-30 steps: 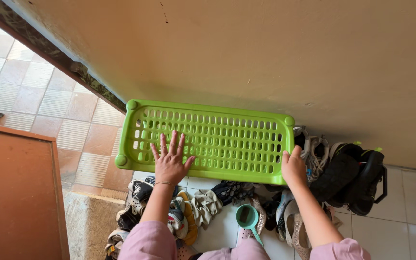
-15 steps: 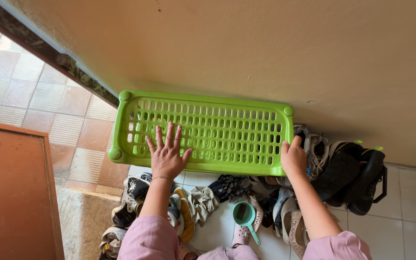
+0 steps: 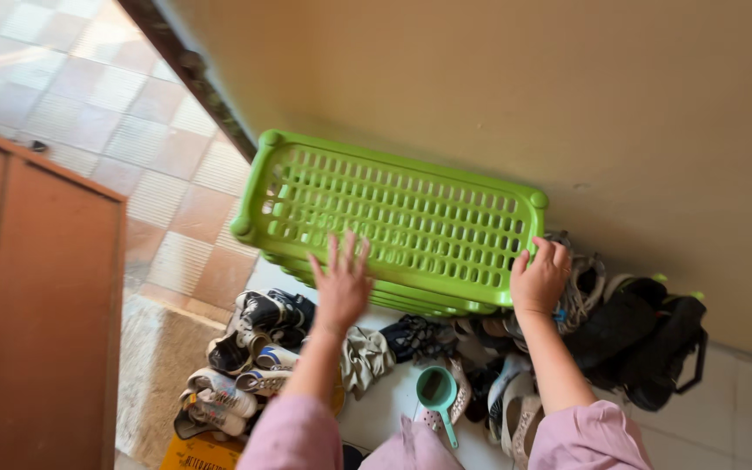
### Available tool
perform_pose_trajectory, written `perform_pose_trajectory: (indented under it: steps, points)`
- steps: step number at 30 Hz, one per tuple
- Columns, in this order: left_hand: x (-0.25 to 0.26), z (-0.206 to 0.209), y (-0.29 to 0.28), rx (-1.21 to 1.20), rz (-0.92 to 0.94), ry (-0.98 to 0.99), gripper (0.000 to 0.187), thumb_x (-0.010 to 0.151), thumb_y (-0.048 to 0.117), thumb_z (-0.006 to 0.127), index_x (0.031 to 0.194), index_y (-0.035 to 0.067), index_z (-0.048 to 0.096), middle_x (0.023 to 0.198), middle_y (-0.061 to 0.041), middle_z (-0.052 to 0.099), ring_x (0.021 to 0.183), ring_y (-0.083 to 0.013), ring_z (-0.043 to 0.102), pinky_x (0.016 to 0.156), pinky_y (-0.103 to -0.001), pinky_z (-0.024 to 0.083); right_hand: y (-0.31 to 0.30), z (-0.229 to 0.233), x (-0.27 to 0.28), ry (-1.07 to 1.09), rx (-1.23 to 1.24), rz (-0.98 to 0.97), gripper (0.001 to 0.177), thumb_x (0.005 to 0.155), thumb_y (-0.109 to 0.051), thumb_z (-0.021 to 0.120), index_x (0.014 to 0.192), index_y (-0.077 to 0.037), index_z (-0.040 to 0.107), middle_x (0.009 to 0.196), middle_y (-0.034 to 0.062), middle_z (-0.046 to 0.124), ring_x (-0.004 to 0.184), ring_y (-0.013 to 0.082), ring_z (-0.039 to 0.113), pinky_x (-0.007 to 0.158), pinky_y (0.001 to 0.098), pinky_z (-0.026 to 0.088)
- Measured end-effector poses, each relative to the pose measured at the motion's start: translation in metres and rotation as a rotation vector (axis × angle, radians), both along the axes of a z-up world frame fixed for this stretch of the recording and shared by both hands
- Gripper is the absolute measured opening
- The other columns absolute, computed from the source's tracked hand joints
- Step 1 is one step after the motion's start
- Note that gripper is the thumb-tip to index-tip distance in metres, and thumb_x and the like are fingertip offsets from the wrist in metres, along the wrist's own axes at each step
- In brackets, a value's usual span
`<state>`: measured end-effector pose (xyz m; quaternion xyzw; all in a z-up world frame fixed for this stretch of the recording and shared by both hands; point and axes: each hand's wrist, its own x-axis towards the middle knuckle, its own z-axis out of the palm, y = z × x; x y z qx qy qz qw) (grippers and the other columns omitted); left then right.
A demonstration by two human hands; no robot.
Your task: The person sits on the floor and scrubs a pair of white sneakers with a brush and water from a small green scoop. They wipe the shoes with a cloth and place one cleaned shoe on a green plastic shoe rack.
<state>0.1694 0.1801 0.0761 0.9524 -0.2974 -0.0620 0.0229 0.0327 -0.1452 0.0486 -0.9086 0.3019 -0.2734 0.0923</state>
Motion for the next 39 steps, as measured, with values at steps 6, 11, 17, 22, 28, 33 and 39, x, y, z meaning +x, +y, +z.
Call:
perform_pose_trajectory:
  steps: [6, 11, 17, 22, 28, 33, 39]
  points:
    - [-0.125, -0.014, 0.051, -0.145, -0.019, 0.195, 0.087, 0.087, 0.021, 0.07, 0.16, 0.02, 0.023, 0.167, -0.013, 0.016, 0.153, -0.0412, 0.014, 0.113, -0.071, 0.019, -0.006, -0.01, -0.005, 0.082, 0.01, 0.042, 0.043, 0.092, -0.023, 0.07, 0.129, -0.004, 0.06, 0.129, 0.018, 0.053, 0.124, 0.0396, 0.05, 0.111, 0.052, 0.039]
    - [-0.173, -0.067, 0.107, -0.094, 0.264, 0.586, 0.095, 0.086, 0.022, 0.072, 0.161, 0.025, 0.015, 0.166, -0.015, 0.017, 0.148, -0.0381, 0.029, 0.113, -0.051, 0.038, -0.017, -0.01, -0.015, 0.115, 0.182, 0.185, 0.067, 0.088, -0.026, 0.072, 0.145, -0.001, 0.049, 0.143, 0.024, 0.043, 0.128, 0.0441, 0.045, 0.109, 0.0539, 0.036]
    - [-0.204, -0.091, 0.13, -0.09, 0.465, 0.689, 0.092, 0.088, 0.019, 0.07, 0.162, 0.026, 0.015, 0.167, -0.014, 0.018, 0.143, -0.0369, 0.038, 0.111, -0.045, 0.043, -0.003, 0.035, -0.051, 0.05, -0.064, 0.36, 0.064, 0.09, -0.02, 0.071, 0.147, -0.001, 0.048, 0.151, 0.0222, 0.04, 0.135, 0.0439, 0.049, 0.113, 0.0533, 0.041]
    - [-0.201, -0.085, 0.122, -0.138, 0.493, 0.636, 0.092, 0.088, 0.018, 0.07, 0.161, 0.025, 0.015, 0.167, -0.015, 0.018, 0.144, -0.0361, 0.037, 0.11, -0.045, 0.043, 0.043, 0.027, -0.104, 0.042, 0.317, 0.603, 0.008, 0.099, -0.016, 0.068, 0.101, -0.009, 0.066, 0.104, 0.0087, 0.071, 0.092, 0.0218, 0.067, 0.082, 0.0362, 0.054]
    - [-0.183, -0.072, 0.103, -0.235, 0.432, 0.591, 0.094, 0.088, 0.015, 0.07, 0.162, 0.022, 0.013, 0.166, -0.016, 0.017, 0.146, -0.0368, 0.034, 0.112, -0.045, 0.039, 0.107, -0.083, -0.207, 0.693, 1.181, 0.414, 0.014, 0.078, -0.009, 0.06, 0.08, -0.003, 0.073, 0.103, -0.002, 0.077, 0.067, 0.0162, 0.075, 0.052, 0.0369, 0.058]
    - [-0.164, -0.063, 0.112, -0.322, 0.377, 0.493, 0.093, 0.088, 0.015, 0.07, 0.161, 0.021, 0.014, 0.166, -0.019, 0.017, 0.146, -0.0387, 0.032, 0.113, -0.045, 0.037, 0.115, -0.093, -0.233, 0.884, 1.174, 0.276, 0.013, 0.079, -0.01, 0.061, 0.083, -0.003, 0.071, 0.104, -0.0003, 0.076, 0.069, 0.0178, 0.074, 0.055, 0.0374, 0.058]
    - [-0.15, -0.046, 0.147, -0.345, 0.224, 0.409, 0.089, 0.085, 0.009, 0.067, 0.159, 0.011, 0.017, 0.164, -0.021, 0.018, 0.144, -0.0398, 0.031, 0.114, -0.046, 0.033, 0.142, -0.078, -0.236, 0.837, 1.17, 0.135, 0.013, 0.081, -0.012, 0.062, 0.087, -0.003, 0.07, 0.105, 0.0017, 0.075, 0.072, 0.0197, 0.073, 0.057, 0.0381, 0.057]
